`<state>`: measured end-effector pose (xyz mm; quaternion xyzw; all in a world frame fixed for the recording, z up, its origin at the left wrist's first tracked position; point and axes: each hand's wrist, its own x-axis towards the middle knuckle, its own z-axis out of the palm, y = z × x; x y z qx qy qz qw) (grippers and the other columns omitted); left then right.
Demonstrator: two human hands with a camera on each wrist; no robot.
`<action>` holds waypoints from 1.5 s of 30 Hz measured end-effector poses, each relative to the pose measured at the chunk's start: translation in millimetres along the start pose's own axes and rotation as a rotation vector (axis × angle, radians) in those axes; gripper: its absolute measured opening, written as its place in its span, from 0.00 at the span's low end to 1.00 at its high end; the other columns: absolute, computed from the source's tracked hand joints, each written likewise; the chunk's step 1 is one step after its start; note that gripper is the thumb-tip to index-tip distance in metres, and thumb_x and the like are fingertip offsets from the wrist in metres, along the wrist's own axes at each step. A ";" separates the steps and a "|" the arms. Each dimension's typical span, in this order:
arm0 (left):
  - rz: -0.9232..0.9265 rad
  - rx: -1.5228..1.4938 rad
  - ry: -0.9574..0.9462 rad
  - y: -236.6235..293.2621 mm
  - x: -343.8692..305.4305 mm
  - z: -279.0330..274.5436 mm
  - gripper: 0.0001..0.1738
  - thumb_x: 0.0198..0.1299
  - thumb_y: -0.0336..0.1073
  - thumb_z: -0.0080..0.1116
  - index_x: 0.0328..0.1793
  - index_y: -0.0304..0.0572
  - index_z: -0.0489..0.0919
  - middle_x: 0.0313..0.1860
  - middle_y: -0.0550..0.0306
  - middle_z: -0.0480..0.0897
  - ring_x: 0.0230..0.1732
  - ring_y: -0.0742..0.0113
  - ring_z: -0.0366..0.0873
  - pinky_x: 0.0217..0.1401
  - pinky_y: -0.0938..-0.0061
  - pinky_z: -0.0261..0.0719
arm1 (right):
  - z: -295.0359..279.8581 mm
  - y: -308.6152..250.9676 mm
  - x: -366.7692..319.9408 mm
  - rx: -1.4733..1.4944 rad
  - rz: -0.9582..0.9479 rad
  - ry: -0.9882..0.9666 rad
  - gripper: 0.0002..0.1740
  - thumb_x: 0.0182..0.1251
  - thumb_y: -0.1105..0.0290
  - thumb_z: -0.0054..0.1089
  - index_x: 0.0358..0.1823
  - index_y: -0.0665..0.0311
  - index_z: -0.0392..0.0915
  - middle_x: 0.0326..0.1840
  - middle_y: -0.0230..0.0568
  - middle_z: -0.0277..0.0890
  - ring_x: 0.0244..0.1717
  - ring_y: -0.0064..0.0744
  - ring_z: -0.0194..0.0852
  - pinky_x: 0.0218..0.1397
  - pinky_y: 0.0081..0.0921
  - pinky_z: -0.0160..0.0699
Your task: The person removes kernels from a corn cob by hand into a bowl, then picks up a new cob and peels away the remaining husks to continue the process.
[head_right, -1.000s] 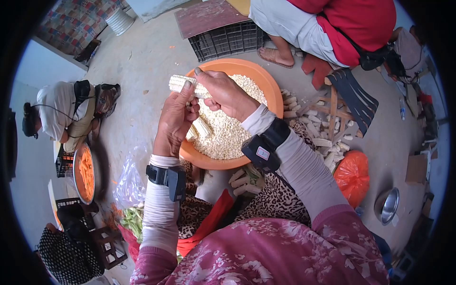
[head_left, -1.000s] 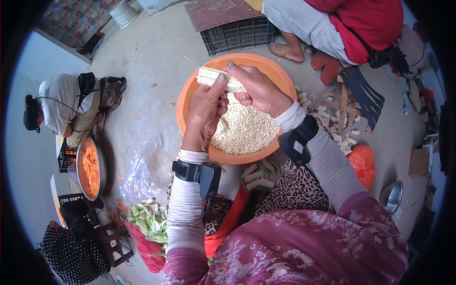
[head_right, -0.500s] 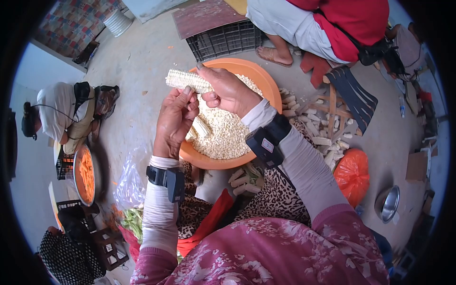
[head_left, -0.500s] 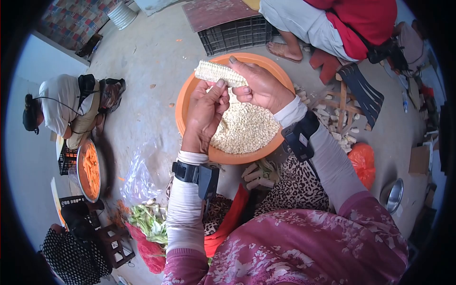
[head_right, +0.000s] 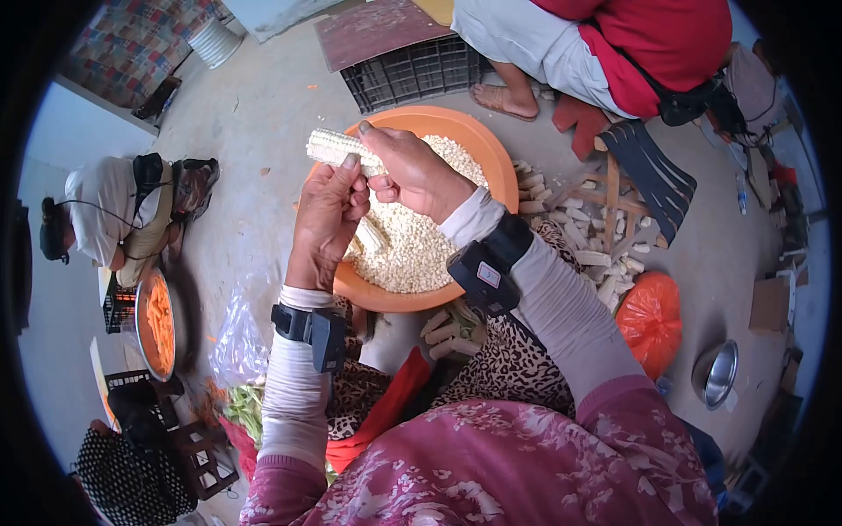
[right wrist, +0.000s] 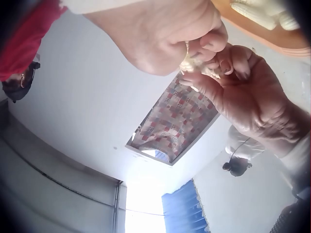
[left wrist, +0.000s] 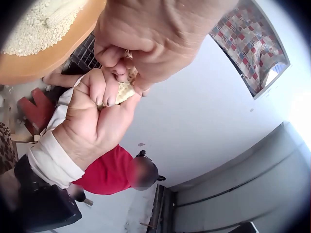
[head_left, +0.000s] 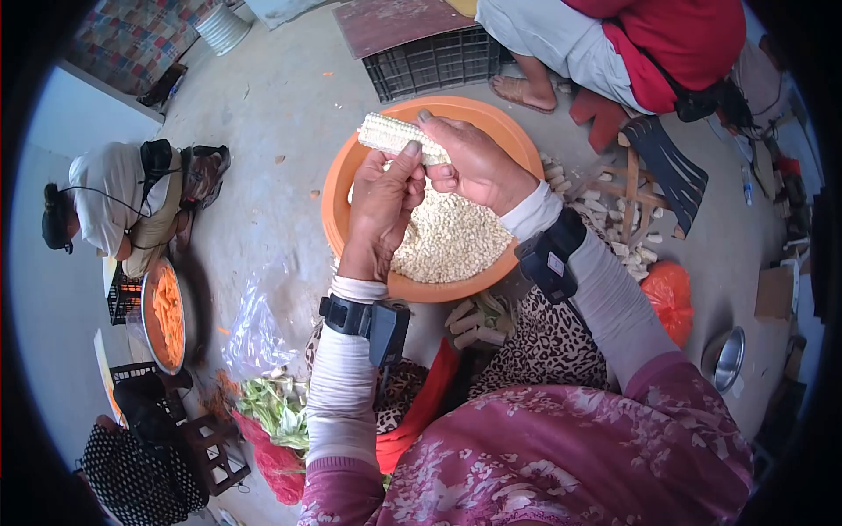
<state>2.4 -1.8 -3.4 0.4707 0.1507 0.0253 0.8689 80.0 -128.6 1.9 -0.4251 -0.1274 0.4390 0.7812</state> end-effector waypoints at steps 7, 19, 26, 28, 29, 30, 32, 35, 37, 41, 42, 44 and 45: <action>-0.001 0.036 -0.014 4.3 -5.0 6.3 0.09 0.64 0.39 0.58 0.40 0.44 0.72 0.24 0.66 0.74 0.21 0.81 0.67 0.21 0.88 0.63 | 6.3 1.5 -5.3 0.003 -0.057 0.024 0.17 0.76 0.56 0.39 0.44 0.63 0.68 0.29 0.31 0.66 0.19 0.14 0.58 0.16 0.12 0.53; 0.097 0.222 -0.030 1.0 -6.0 5.8 0.12 0.62 0.37 0.61 0.43 0.43 0.70 0.25 0.67 0.74 0.21 0.83 0.68 0.21 0.88 0.63 | 2.4 1.4 -6.0 0.106 0.035 0.027 0.17 0.76 0.56 0.37 0.45 0.62 0.68 0.30 0.30 0.66 0.19 0.14 0.55 0.17 0.13 0.54; 0.090 0.347 0.010 1.8 -4.8 8.4 0.16 0.56 0.34 0.66 0.45 0.38 0.70 0.27 0.63 0.77 0.20 0.83 0.69 0.19 0.88 0.64 | 9.0 7.9 -5.6 -0.027 -0.039 0.097 0.17 0.76 0.57 0.37 0.45 0.62 0.69 0.27 0.28 0.65 0.18 0.14 0.55 0.17 0.13 0.54; 0.092 0.352 0.003 2.1 -4.1 8.2 0.17 0.56 0.34 0.66 0.46 0.37 0.70 0.28 0.63 0.78 0.21 0.83 0.70 0.20 0.88 0.64 | 10.8 7.1 -6.7 -0.047 -0.034 0.124 0.17 0.76 0.57 0.37 0.45 0.62 0.69 0.27 0.28 0.64 0.18 0.14 0.55 0.17 0.13 0.54; 0.096 0.357 -0.003 2.5 -3.7 7.9 0.18 0.56 0.34 0.66 0.47 0.37 0.70 0.29 0.63 0.79 0.21 0.83 0.70 0.20 0.88 0.65 | 10.8 6.2 -7.3 -0.026 -0.024 0.118 0.17 0.76 0.57 0.37 0.45 0.62 0.70 0.27 0.28 0.64 0.18 0.14 0.55 0.17 0.13 0.53; 0.096 0.357 -0.003 3.3 -3.4 8.2 0.18 0.56 0.34 0.66 0.47 0.37 0.70 0.29 0.63 0.79 0.21 0.83 0.70 0.20 0.88 0.65 | 10.4 5.5 -7.6 -0.007 -0.014 0.112 0.17 0.76 0.56 0.37 0.44 0.62 0.70 0.26 0.28 0.64 0.18 0.14 0.55 0.17 0.13 0.53; 0.125 0.401 -0.023 5.2 -4.1 8.7 0.19 0.56 0.33 0.65 0.48 0.35 0.70 0.29 0.63 0.78 0.22 0.83 0.70 0.20 0.88 0.65 | 8.5 4.7 -7.7 0.006 -0.010 0.096 0.17 0.76 0.56 0.37 0.45 0.62 0.69 0.27 0.29 0.64 0.18 0.14 0.55 0.17 0.13 0.53; 0.131 0.404 -0.032 6.0 -4.8 6.7 0.19 0.56 0.32 0.65 0.49 0.36 0.70 0.32 0.61 0.79 0.23 0.83 0.71 0.21 0.88 0.66 | 2.5 6.0 -4.2 0.066 0.016 0.085 0.17 0.75 0.57 0.38 0.47 0.63 0.68 0.27 0.30 0.65 0.19 0.15 0.56 0.17 0.13 0.54; 0.143 0.419 -0.051 8.4 -8.7 7.8 0.17 0.57 0.31 0.63 0.49 0.37 0.71 0.31 0.62 0.79 0.24 0.82 0.71 0.22 0.88 0.65 | 1.2 4.7 -3.0 0.113 0.038 0.091 0.17 0.75 0.57 0.38 0.48 0.64 0.68 0.28 0.32 0.66 0.19 0.15 0.56 0.17 0.12 0.54; 0.115 0.451 -0.101 14.8 -9.8 2.6 0.18 0.57 0.28 0.59 0.54 0.39 0.71 0.34 0.63 0.78 0.31 0.79 0.75 0.29 0.86 0.68 | -0.4 -0.2 -3.3 0.130 0.010 0.066 0.18 0.76 0.57 0.38 0.51 0.65 0.66 0.31 0.35 0.68 0.19 0.15 0.55 0.16 0.12 0.55; 0.116 0.451 -0.100 16.3 -9.0 -0.8 0.18 0.57 0.28 0.59 0.54 0.39 0.71 0.34 0.63 0.78 0.31 0.79 0.75 0.29 0.86 0.68 | 0.3 -1.6 -3.6 0.111 0.005 0.063 0.18 0.76 0.57 0.39 0.52 0.65 0.66 0.33 0.36 0.69 0.19 0.15 0.55 0.16 0.12 0.54; 0.040 0.392 -0.114 17.3 -6.9 -7.2 0.22 0.55 0.27 0.58 0.58 0.41 0.70 0.45 0.60 0.75 0.39 0.76 0.73 0.41 0.80 0.71 | 2.9 -4.9 -4.8 0.068 -0.006 0.068 0.19 0.76 0.57 0.39 0.53 0.65 0.67 0.33 0.36 0.69 0.19 0.14 0.55 0.16 0.12 0.54; 0.040 0.392 -0.114 17.8 -7.2 -7.5 0.22 0.55 0.27 0.58 0.58 0.41 0.70 0.45 0.60 0.75 0.39 0.76 0.73 0.41 0.80 0.71 | 3.8 -6.1 -5.2 0.027 -0.017 0.073 0.20 0.76 0.56 0.39 0.53 0.66 0.67 0.34 0.36 0.70 0.19 0.14 0.55 0.16 0.12 0.53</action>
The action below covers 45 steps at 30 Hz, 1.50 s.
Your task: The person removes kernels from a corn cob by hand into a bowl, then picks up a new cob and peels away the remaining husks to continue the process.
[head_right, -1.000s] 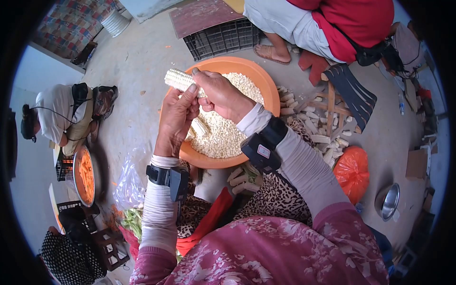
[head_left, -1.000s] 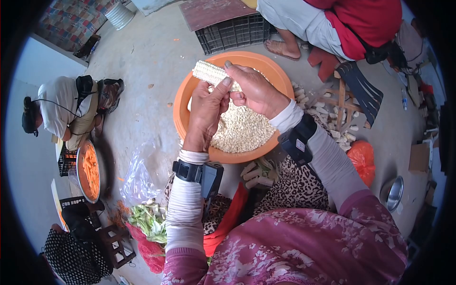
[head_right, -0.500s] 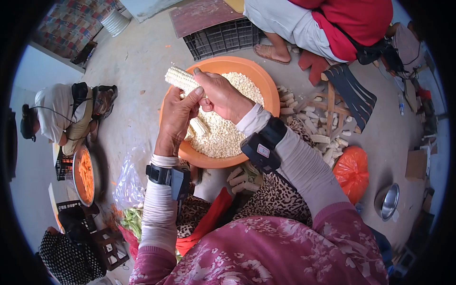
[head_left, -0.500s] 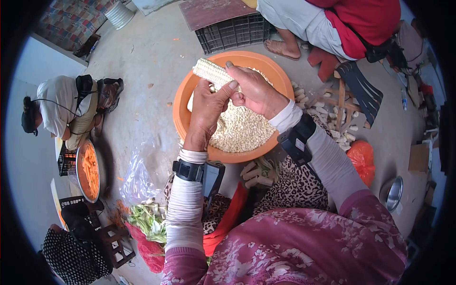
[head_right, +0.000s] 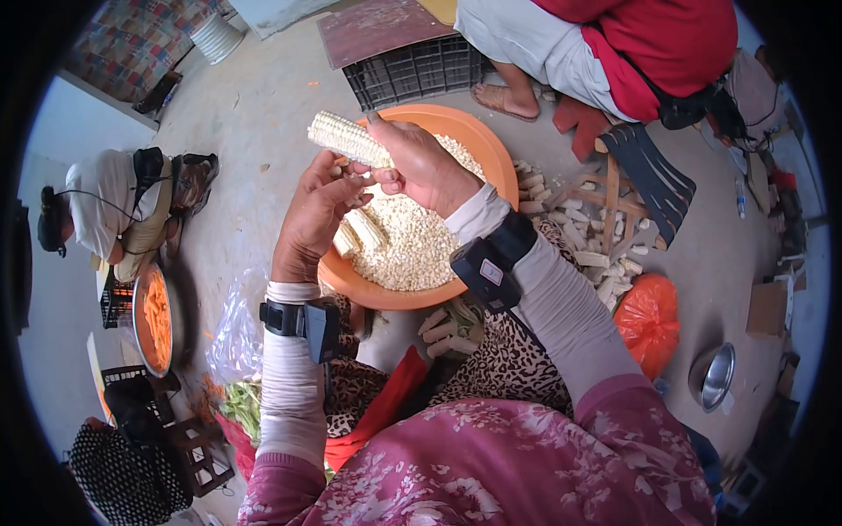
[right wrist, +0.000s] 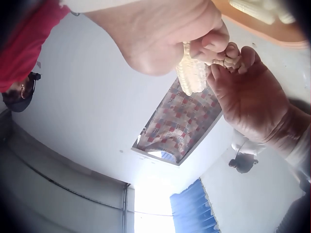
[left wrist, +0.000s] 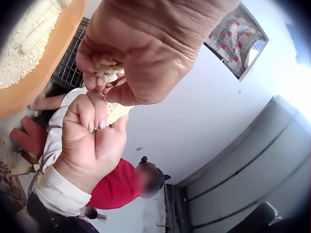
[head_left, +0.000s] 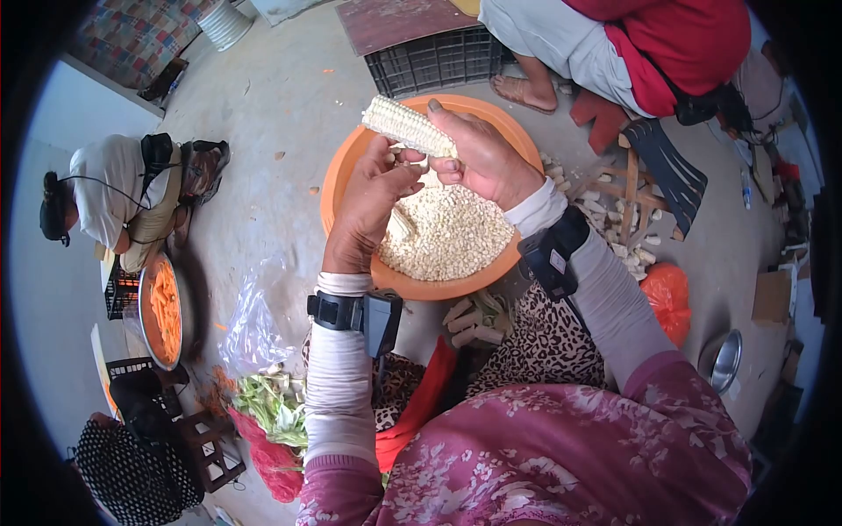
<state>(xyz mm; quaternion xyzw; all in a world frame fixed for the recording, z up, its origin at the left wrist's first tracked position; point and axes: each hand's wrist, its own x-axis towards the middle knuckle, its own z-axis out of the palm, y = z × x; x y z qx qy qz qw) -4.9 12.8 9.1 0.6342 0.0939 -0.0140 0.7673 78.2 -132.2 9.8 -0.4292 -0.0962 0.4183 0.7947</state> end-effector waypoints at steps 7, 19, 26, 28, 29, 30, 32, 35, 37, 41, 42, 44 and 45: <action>-0.096 0.053 0.080 -1.3 0.9 -4.2 0.18 0.59 0.29 0.50 0.57 0.41 0.71 0.54 0.58 0.73 0.51 0.68 0.73 0.51 0.73 0.72 | -0.9 -2.7 0.1 -0.204 -0.113 0.011 0.21 0.75 0.56 0.42 0.50 0.69 0.71 0.31 0.33 0.70 0.17 0.13 0.53 0.15 0.13 0.49; -0.043 -0.364 0.299 12.5 -2.4 -15.1 0.19 0.70 0.47 0.44 0.50 0.37 0.73 0.38 0.52 0.80 0.36 0.68 0.80 0.31 0.80 0.77 | -13.9 -15.7 3.5 -0.378 -0.060 -0.114 0.18 0.70 0.58 0.54 0.44 0.68 0.73 0.30 0.27 0.70 0.18 0.07 0.54 0.16 0.08 0.52; -0.170 -0.275 -0.087 16.1 -8.9 -10.8 0.23 0.69 0.51 0.46 0.52 0.36 0.73 0.26 0.51 0.80 0.15 0.77 0.70 0.14 0.89 0.59 | -20.0 -21.8 1.3 -0.122 -0.143 -0.129 0.20 0.70 0.57 0.54 0.47 0.69 0.73 0.33 0.29 0.70 0.22 0.12 0.59 0.23 0.11 0.60; -0.146 -0.311 -0.144 13.8 -9.1 -6.9 0.22 0.69 0.49 0.47 0.53 0.36 0.72 0.26 0.52 0.80 0.15 0.77 0.69 0.14 0.88 0.58 | -19.0 -22.9 3.7 0.010 -0.209 -0.144 0.22 0.72 0.55 0.51 0.50 0.70 0.72 0.36 0.31 0.70 0.27 0.12 0.62 0.28 0.09 0.64; -0.137 -0.306 -0.173 11.8 -8.6 -6.2 0.21 0.69 0.49 0.46 0.53 0.36 0.72 0.26 0.52 0.79 0.16 0.77 0.69 0.15 0.88 0.59 | -17.3 -21.6 3.7 0.066 -0.239 -0.116 0.19 0.71 0.57 0.52 0.46 0.68 0.73 0.34 0.31 0.71 0.27 0.15 0.63 0.29 0.13 0.65; -0.130 -0.302 -0.177 11.7 -7.6 -5.0 0.21 0.69 0.49 0.46 0.53 0.36 0.72 0.26 0.52 0.79 0.16 0.77 0.69 0.15 0.88 0.59 | -15.6 -22.3 4.0 0.123 -0.269 -0.088 0.16 0.71 0.59 0.53 0.43 0.67 0.75 0.31 0.32 0.71 0.27 0.18 0.65 0.31 0.16 0.67; -0.122 -0.331 -0.199 11.2 -6.2 -1.8 0.22 0.70 0.49 0.44 0.54 0.37 0.71 0.28 0.52 0.80 0.17 0.77 0.70 0.15 0.88 0.59 | -20.1 -19.6 8.2 0.114 -0.301 -0.124 0.15 0.70 0.60 0.54 0.41 0.67 0.74 0.31 0.32 0.71 0.28 0.18 0.65 0.31 0.16 0.67; -0.165 -0.370 -0.203 2.0 -4.7 -0.2 0.23 0.70 0.54 0.42 0.53 0.40 0.71 0.28 0.53 0.79 0.17 0.77 0.70 0.15 0.88 0.59 | -15.9 -18.2 5.2 0.110 -0.322 -0.158 0.13 0.68 0.63 0.58 0.39 0.68 0.74 0.29 0.31 0.70 0.26 0.18 0.64 0.30 0.16 0.66; -0.198 -0.357 -0.166 0.9 -3.1 3.4 0.27 0.70 0.59 0.39 0.51 0.42 0.71 0.26 0.55 0.77 0.16 0.77 0.68 0.15 0.88 0.59 | -16.0 -14.8 7.1 0.077 -0.339 -0.120 0.13 0.67 0.64 0.59 0.40 0.68 0.74 0.29 0.31 0.70 0.26 0.17 0.64 0.30 0.16 0.66; -0.170 -0.339 -0.173 0.0 -2.9 11.1 0.30 0.69 0.62 0.36 0.51 0.42 0.72 0.27 0.55 0.76 0.17 0.77 0.67 0.14 0.88 0.58 | -13.5 -13.6 5.1 0.048 -0.354 -0.051 0.12 0.66 0.67 0.60 0.41 0.71 0.73 0.30 0.32 0.71 0.25 0.17 0.64 0.28 0.15 0.66; -0.150 -0.328 -0.105 0.7 -3.6 15.9 0.31 0.69 0.63 0.35 0.51 0.41 0.72 0.28 0.55 0.76 0.17 0.78 0.66 0.14 0.88 0.58 | -13.1 -13.3 5.0 0.047 -0.360 -0.049 0.12 0.67 0.68 0.59 0.42 0.71 0.73 0.30 0.32 0.71 0.26 0.17 0.64 0.28 0.15 0.67; -0.131 -0.317 -0.037 0.4 -3.6 19.5 0.33 0.68 0.64 0.34 0.51 0.40 0.72 0.29 0.55 0.76 0.17 0.78 0.66 0.14 0.88 0.57 | -13.7 -12.0 5.2 0.063 -0.358 -0.059 0.12 0.67 0.69 0.58 0.43 0.71 0.73 0.30 0.32 0.71 0.26 0.17 0.64 0.29 0.15 0.67; -0.132 -0.329 -0.016 -0.5 -2.8 19.9 0.33 0.68 0.64 0.33 0.51 0.40 0.72 0.30 0.55 0.76 0.18 0.78 0.66 0.14 0.88 0.57 | -14.1 -11.3 5.6 0.079 -0.357 -0.070 0.11 0.68 0.69 0.57 0.43 0.72 0.73 0.30 0.33 0.71 0.27 0.17 0.65 0.29 0.16 0.68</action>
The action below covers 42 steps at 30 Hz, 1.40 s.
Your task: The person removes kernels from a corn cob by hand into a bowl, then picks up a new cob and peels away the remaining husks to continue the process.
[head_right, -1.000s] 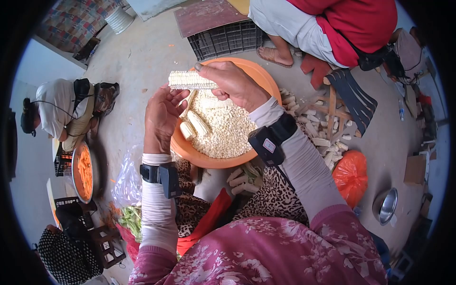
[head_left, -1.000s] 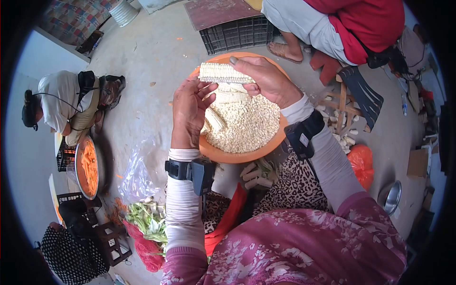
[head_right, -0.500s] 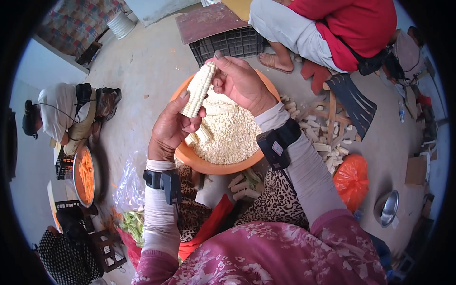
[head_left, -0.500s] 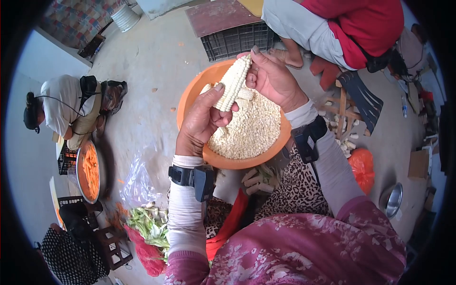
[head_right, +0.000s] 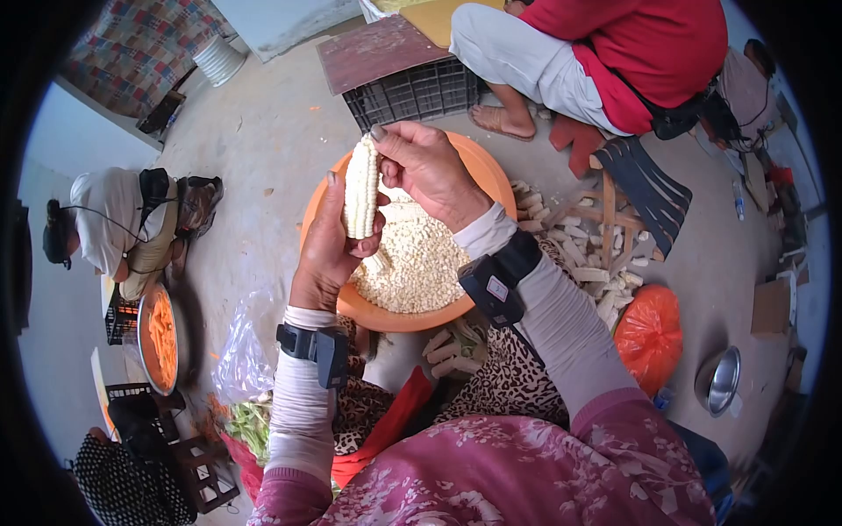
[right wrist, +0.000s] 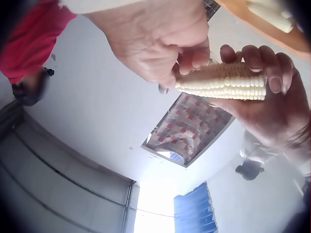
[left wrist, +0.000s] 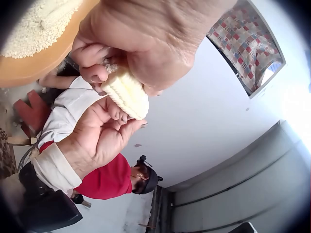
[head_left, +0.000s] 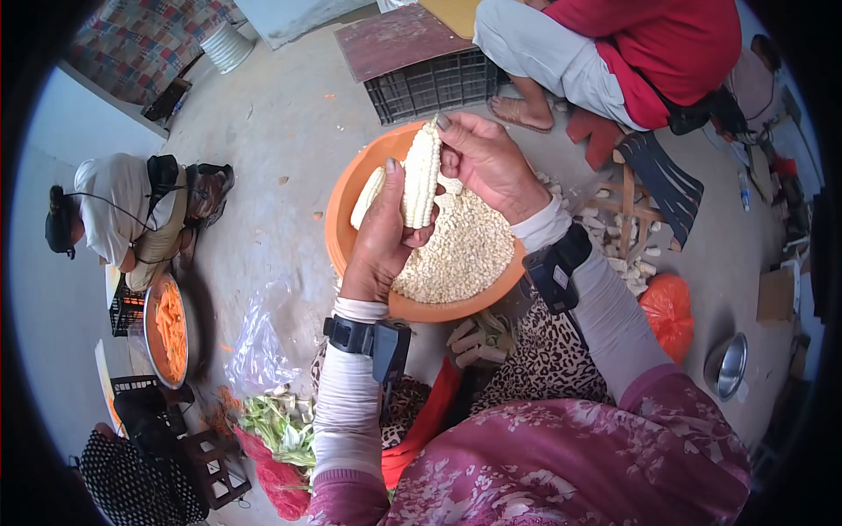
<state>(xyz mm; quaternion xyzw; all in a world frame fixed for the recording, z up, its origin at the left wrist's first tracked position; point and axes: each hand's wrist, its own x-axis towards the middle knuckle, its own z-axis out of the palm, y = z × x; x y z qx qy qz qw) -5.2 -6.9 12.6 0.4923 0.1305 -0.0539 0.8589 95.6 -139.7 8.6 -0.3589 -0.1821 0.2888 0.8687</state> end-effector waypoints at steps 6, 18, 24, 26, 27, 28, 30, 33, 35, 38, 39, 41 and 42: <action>-0.055 -0.020 -0.031 -1.6 3.7 -10.0 0.36 0.67 0.67 0.33 0.46 0.37 0.73 0.25 0.56 0.73 0.16 0.78 0.62 0.13 0.87 0.55 | -0.1 1.8 1.6 0.054 -0.001 -0.015 0.11 0.69 0.71 0.55 0.45 0.73 0.73 0.31 0.34 0.71 0.28 0.19 0.66 0.32 0.17 0.69; 0.041 0.123 0.189 -3.4 4.2 3.2 0.35 0.66 0.68 0.35 0.40 0.40 0.74 0.20 0.63 0.70 0.14 0.79 0.61 0.13 0.86 0.53 | 7.2 5.3 0.3 -0.172 -0.071 0.042 0.16 0.66 0.62 0.60 0.41 0.71 0.75 0.27 0.30 0.71 0.24 0.14 0.63 0.26 0.13 0.63; 0.057 0.180 0.152 -5.1 2.4 2.9 0.31 0.67 0.66 0.36 0.40 0.44 0.73 0.19 0.65 0.69 0.14 0.79 0.62 0.13 0.84 0.53 | 9.5 10.3 1.3 -0.294 -0.162 0.129 0.14 0.66 0.65 0.60 0.40 0.72 0.76 0.24 0.28 0.70 0.21 0.12 0.61 0.24 0.12 0.62; 0.045 0.157 0.138 -5.7 2.4 2.5 0.31 0.67 0.66 0.36 0.41 0.44 0.73 0.20 0.64 0.70 0.14 0.79 0.62 0.13 0.85 0.53 | 9.6 11.1 1.6 -0.297 -0.169 0.132 0.14 0.66 0.65 0.59 0.41 0.72 0.76 0.23 0.28 0.70 0.21 0.12 0.61 0.24 0.12 0.62; 0.030 0.142 0.147 -6.4 2.6 2.4 0.32 0.67 0.66 0.36 0.41 0.43 0.73 0.20 0.64 0.70 0.14 0.79 0.62 0.14 0.85 0.53 | 9.5 11.3 1.7 -0.300 -0.176 0.134 0.14 0.67 0.66 0.59 0.41 0.73 0.76 0.23 0.28 0.70 0.21 0.12 0.61 0.24 0.13 0.62; 0.016 0.128 0.155 -6.8 2.6 2.3 0.33 0.67 0.66 0.36 0.41 0.42 0.73 0.21 0.63 0.70 0.14 0.79 0.62 0.14 0.86 0.52 | 9.3 11.3 1.7 -0.300 -0.176 0.134 0.14 0.67 0.66 0.59 0.41 0.73 0.76 0.23 0.28 0.70 0.21 0.12 0.61 0.24 0.13 0.62; -0.008 0.083 0.154 -6.1 2.9 2.5 0.33 0.67 0.67 0.35 0.42 0.41 0.73 0.21 0.62 0.70 0.14 0.79 0.61 0.14 0.86 0.52 | 9.0 11.3 1.9 -0.296 -0.186 0.118 0.13 0.68 0.67 0.57 0.42 0.73 0.76 0.23 0.28 0.70 0.21 0.13 0.61 0.24 0.13 0.62; -0.057 -0.003 0.100 -5.9 3.4 -2.1 0.35 0.67 0.67 0.35 0.42 0.38 0.74 0.21 0.59 0.70 0.14 0.79 0.60 0.13 0.86 0.51 | 8.3 12.6 2.5 -0.278 -0.177 0.128 0.13 0.68 0.68 0.55 0.42 0.74 0.76 0.23 0.29 0.69 0.21 0.13 0.61 0.24 0.13 0.63; -0.081 -0.044 0.047 -6.0 3.5 -2.9 0.36 0.67 0.67 0.34 0.42 0.37 0.74 0.21 0.59 0.70 0.14 0.79 0.59 0.13 0.86 0.50 | 8.9 12.9 2.9 -0.240 -0.178 0.122 0.13 0.68 0.68 0.55 0.42 0.74 0.76 0.22 0.29 0.69 0.21 0.14 0.61 0.24 0.13 0.63; -0.051 -0.066 0.043 -6.0 4.1 -1.0 0.36 0.67 0.67 0.34 0.41 0.36 0.73 0.21 0.58 0.70 0.14 0.79 0.58 0.13 0.86 0.50 | 7.1 12.1 3.0 -0.195 -0.153 0.094 0.13 0.68 0.67 0.56 0.43 0.73 0.76 0.23 0.29 0.70 0.22 0.14 0.62 0.25 0.13 0.63; -0.052 -0.076 0.047 -6.8 4.8 -1.6 0.36 0.66 0.67 0.34 0.41 0.36 0.73 0.21 0.58 0.70 0.14 0.79 0.58 0.13 0.87 0.50 | 7.8 11.3 2.7 -0.189 -0.127 0.074 0.14 0.68 0.66 0.57 0.43 0.73 0.76 0.24 0.29 0.70 0.23 0.14 0.62 0.25 0.13 0.63; -0.053 -0.084 0.051 -7.6 4.9 -1.5 0.36 0.66 0.67 0.34 0.41 0.37 0.73 0.21 0.57 0.70 0.14 0.79 0.58 0.13 0.87 0.50 | 10.4 11.6 1.9 -0.255 -0.120 0.084 0.15 0.67 0.65 0.58 0.44 0.73 0.75 0.26 0.30 0.71 0.24 0.14 0.63 0.26 0.13 0.63; -0.052 -0.079 0.050 -7.9 4.6 -1.2 0.36 0.66 0.68 0.34 0.40 0.37 0.73 0.21 0.57 0.70 0.13 0.79 0.58 0.13 0.87 0.50 | 12.9 11.1 1.2 -0.322 -0.112 0.093 0.16 0.67 0.63 0.59 0.45 0.72 0.75 0.28 0.30 0.72 0.25 0.14 0.64 0.27 0.14 0.64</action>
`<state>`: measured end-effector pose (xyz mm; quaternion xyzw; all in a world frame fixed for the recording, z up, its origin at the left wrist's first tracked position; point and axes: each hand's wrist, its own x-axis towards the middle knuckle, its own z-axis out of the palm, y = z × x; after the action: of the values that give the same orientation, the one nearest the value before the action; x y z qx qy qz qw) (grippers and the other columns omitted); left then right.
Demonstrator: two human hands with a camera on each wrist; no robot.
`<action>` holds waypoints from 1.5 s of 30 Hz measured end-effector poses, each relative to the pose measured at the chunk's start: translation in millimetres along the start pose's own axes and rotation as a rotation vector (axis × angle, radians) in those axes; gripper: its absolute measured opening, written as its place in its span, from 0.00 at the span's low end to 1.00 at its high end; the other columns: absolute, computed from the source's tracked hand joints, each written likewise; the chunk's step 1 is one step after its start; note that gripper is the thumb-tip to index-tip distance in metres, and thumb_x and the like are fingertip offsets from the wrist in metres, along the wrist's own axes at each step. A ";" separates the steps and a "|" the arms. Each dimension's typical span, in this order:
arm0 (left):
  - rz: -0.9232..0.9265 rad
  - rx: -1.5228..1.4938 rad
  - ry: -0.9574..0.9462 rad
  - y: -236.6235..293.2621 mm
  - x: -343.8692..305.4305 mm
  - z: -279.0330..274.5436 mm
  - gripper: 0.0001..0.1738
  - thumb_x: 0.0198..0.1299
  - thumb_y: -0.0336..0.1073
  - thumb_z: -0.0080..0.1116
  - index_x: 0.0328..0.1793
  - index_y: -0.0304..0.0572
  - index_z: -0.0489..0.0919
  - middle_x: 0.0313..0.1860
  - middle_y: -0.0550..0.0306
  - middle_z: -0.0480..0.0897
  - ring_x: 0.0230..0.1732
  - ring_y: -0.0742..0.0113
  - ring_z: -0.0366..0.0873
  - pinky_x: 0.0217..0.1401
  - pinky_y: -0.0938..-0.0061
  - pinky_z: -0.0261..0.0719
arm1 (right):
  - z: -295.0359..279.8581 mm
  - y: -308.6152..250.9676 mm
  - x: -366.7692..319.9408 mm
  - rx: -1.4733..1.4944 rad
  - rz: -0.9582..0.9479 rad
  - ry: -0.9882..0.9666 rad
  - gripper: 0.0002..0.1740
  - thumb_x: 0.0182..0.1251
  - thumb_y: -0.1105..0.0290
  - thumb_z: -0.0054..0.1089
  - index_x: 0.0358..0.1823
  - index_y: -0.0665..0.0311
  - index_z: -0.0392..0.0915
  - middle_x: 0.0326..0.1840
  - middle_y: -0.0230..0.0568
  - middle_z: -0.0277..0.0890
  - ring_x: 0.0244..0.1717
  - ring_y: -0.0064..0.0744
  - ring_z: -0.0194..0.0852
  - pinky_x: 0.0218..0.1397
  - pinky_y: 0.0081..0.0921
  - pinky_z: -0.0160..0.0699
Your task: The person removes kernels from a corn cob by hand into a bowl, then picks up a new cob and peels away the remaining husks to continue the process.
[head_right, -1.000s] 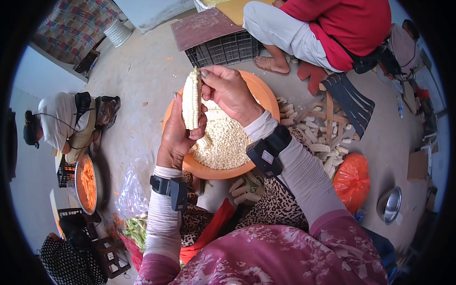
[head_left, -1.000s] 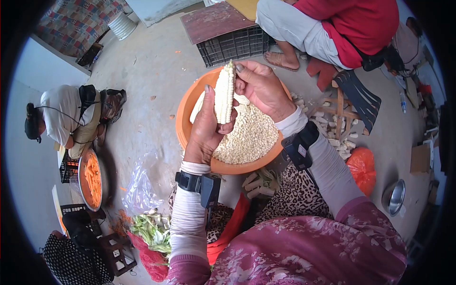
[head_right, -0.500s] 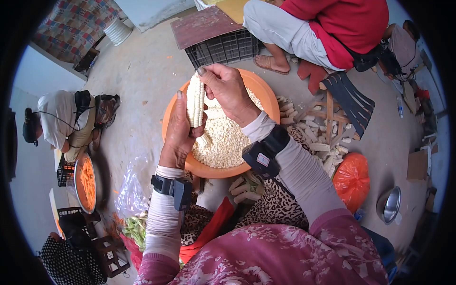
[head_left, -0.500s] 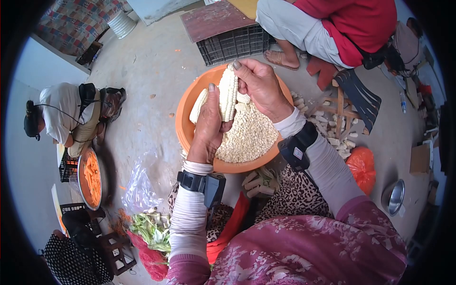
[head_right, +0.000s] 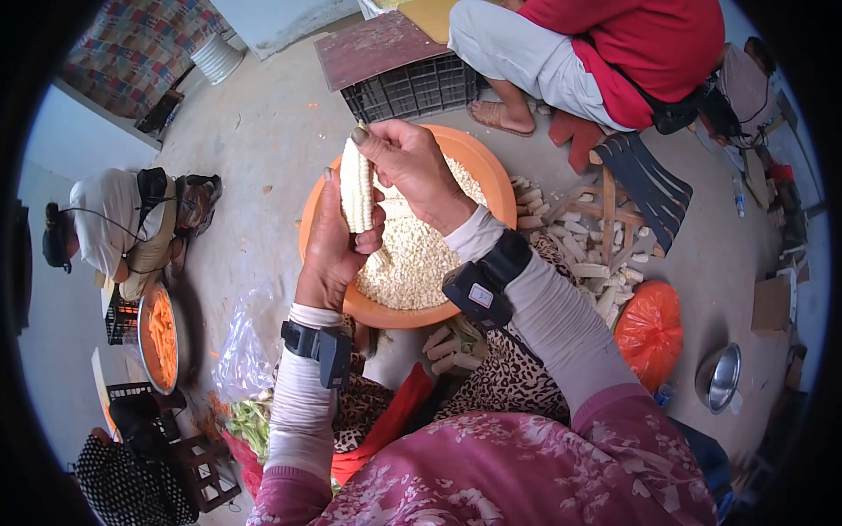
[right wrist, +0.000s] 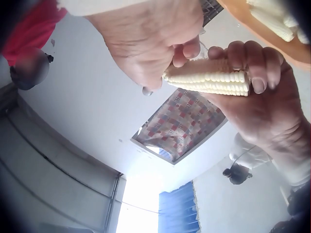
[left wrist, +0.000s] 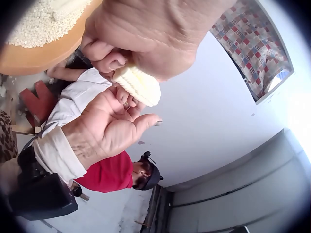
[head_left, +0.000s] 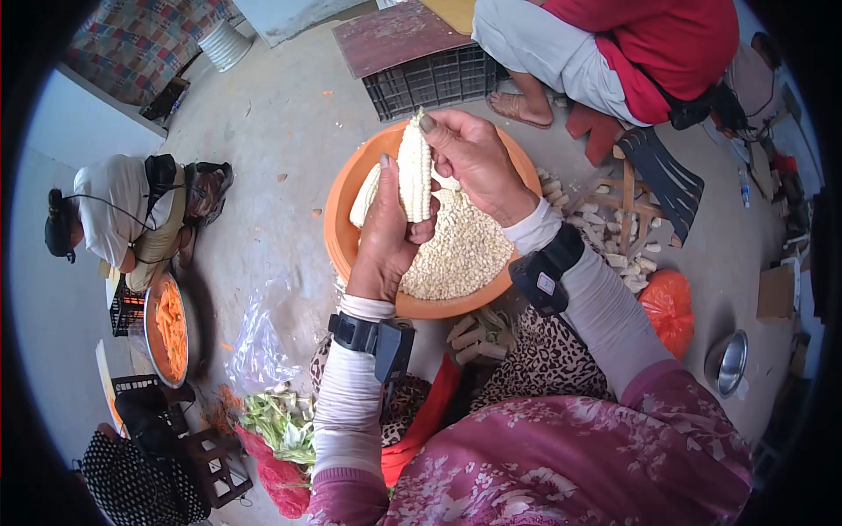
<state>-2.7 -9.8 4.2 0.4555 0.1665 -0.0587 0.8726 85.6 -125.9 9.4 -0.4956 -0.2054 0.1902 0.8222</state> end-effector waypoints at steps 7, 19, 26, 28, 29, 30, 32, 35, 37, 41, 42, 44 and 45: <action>-0.016 0.013 0.037 -1.9 -0.9 2.4 0.36 0.66 0.68 0.34 0.40 0.38 0.72 0.20 0.57 0.70 0.13 0.79 0.58 0.12 0.87 0.50 | -0.1 3.7 -0.3 0.014 0.034 0.019 0.16 0.66 0.64 0.60 0.45 0.71 0.75 0.33 0.32 0.75 0.29 0.14 0.66 0.30 0.14 0.66; -0.019 -0.112 -0.063 0.6 -1.1 0.1 0.36 0.66 0.68 0.32 0.41 0.38 0.72 0.19 0.55 0.70 0.11 0.79 0.56 0.11 0.86 0.49 | 1.5 1.7 -1.5 0.226 0.027 -0.011 0.13 0.68 0.67 0.57 0.44 0.72 0.76 0.28 0.29 0.70 0.25 0.14 0.61 0.27 0.14 0.63; -0.008 -0.068 -0.014 -2.1 1.3 2.1 0.36 0.66 0.68 0.32 0.43 0.39 0.72 0.21 0.56 0.70 0.12 0.79 0.57 0.11 0.87 0.50 | 6.3 -6.7 -5.0 -0.026 0.097 -0.059 0.16 0.68 0.62 0.58 0.43 0.71 0.76 0.29 0.29 0.73 0.25 0.13 0.63 0.25 0.12 0.63; -0.026 -0.074 -0.002 -3.6 1.4 0.8 0.36 0.66 0.68 0.33 0.43 0.40 0.72 0.22 0.56 0.70 0.13 0.79 0.57 0.12 0.87 0.49 | 6.2 -6.5 -5.7 -0.055 0.129 -0.050 0.18 0.67 0.61 0.59 0.46 0.71 0.76 0.30 0.27 0.73 0.24 0.10 0.61 0.25 0.09 0.61; -0.026 -0.075 -0.002 -3.9 0.9 0.1 0.36 0.66 0.68 0.33 0.43 0.40 0.72 0.22 0.56 0.70 0.13 0.79 0.57 0.12 0.87 0.49 | 5.7 -6.6 -6.0 -0.029 0.120 -0.074 0.18 0.67 0.62 0.59 0.46 0.71 0.76 0.30 0.28 0.73 0.25 0.10 0.61 0.25 0.09 0.61; -0.027 -0.069 -0.018 -3.6 0.5 -0.9 0.36 0.66 0.69 0.33 0.43 0.40 0.72 0.22 0.56 0.70 0.12 0.79 0.57 0.12 0.87 0.48 | 5.2 -6.7 -5.9 -0.003 0.110 -0.097 0.17 0.67 0.62 0.59 0.46 0.72 0.76 0.31 0.28 0.73 0.25 0.10 0.61 0.25 0.09 0.61; -0.029 -0.062 -0.035 -3.0 0.2 -3.0 0.36 0.65 0.69 0.33 0.42 0.40 0.72 0.21 0.57 0.70 0.12 0.79 0.56 0.12 0.87 0.48 | 4.3 -5.7 -5.3 0.012 0.108 -0.103 0.17 0.67 0.63 0.59 0.47 0.72 0.76 0.31 0.28 0.73 0.25 0.10 0.61 0.25 0.09 0.61; -0.040 -0.072 -0.065 -2.9 0.4 -5.2 0.37 0.65 0.70 0.33 0.41 0.40 0.72 0.20 0.57 0.70 0.12 0.79 0.55 0.12 0.87 0.48 | 1.2 -3.1 -2.8 0.032 0.085 -0.119 0.17 0.67 0.65 0.59 0.46 0.74 0.75 0.31 0.32 0.74 0.26 0.13 0.65 0.26 0.12 0.65; -0.042 -0.099 -0.070 -2.7 1.0 -5.6 0.37 0.65 0.70 0.33 0.41 0.40 0.72 0.19 0.57 0.69 0.11 0.79 0.54 0.11 0.86 0.47 | -0.1 -2.0 -2.0 0.037 0.063 -0.129 0.17 0.67 0.66 0.59 0.45 0.76 0.75 0.32 0.35 0.75 0.27 0.16 0.69 0.26 0.15 0.69; -0.071 -0.180 -0.107 0.2 -0.7 -3.5 0.37 0.65 0.69 0.32 0.41 0.40 0.72 0.19 0.57 0.69 0.11 0.79 0.54 0.11 0.87 0.48 | -0.4 0.3 -1.2 0.102 0.060 -0.144 0.17 0.66 0.65 0.59 0.45 0.75 0.75 0.32 0.34 0.75 0.27 0.15 0.69 0.27 0.16 0.70; -0.050 -0.166 -0.094 0.4 -0.6 -2.2 0.36 0.66 0.69 0.32 0.41 0.40 0.72 0.20 0.57 0.69 0.11 0.79 0.55 0.11 0.87 0.48 | 1.6 -1.7 -1.3 0.114 0.052 -0.143 0.17 0.66 0.64 0.60 0.44 0.74 0.76 0.32 0.34 0.75 0.27 0.15 0.69 0.27 0.16 0.70; -0.029 -0.153 -0.082 1.1 -0.1 0.2 0.36 0.66 0.68 0.32 0.42 0.40 0.72 0.20 0.57 0.69 0.11 0.79 0.55 0.11 0.87 0.48 | 3.1 -8.8 -3.1 0.115 0.076 -0.159 0.17 0.66 0.64 0.60 0.44 0.73 0.76 0.32 0.34 0.75 0.28 0.16 0.70 0.28 0.16 0.70; -0.036 -0.152 -0.064 1.3 0.2 1.0 0.35 0.66 0.68 0.31 0.42 0.41 0.72 0.20 0.56 0.70 0.11 0.79 0.55 0.11 0.87 0.49 | 4.3 -12.0 -3.9 0.116 0.101 -0.175 0.17 0.65 0.63 0.61 0.43 0.73 0.76 0.32 0.33 0.75 0.30 0.16 0.70 0.29 0.16 0.71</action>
<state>-1.9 -9.8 5.6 0.3829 0.1506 -0.0763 0.9082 81.4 -130.0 21.4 -0.4386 -0.2398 0.2857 0.8176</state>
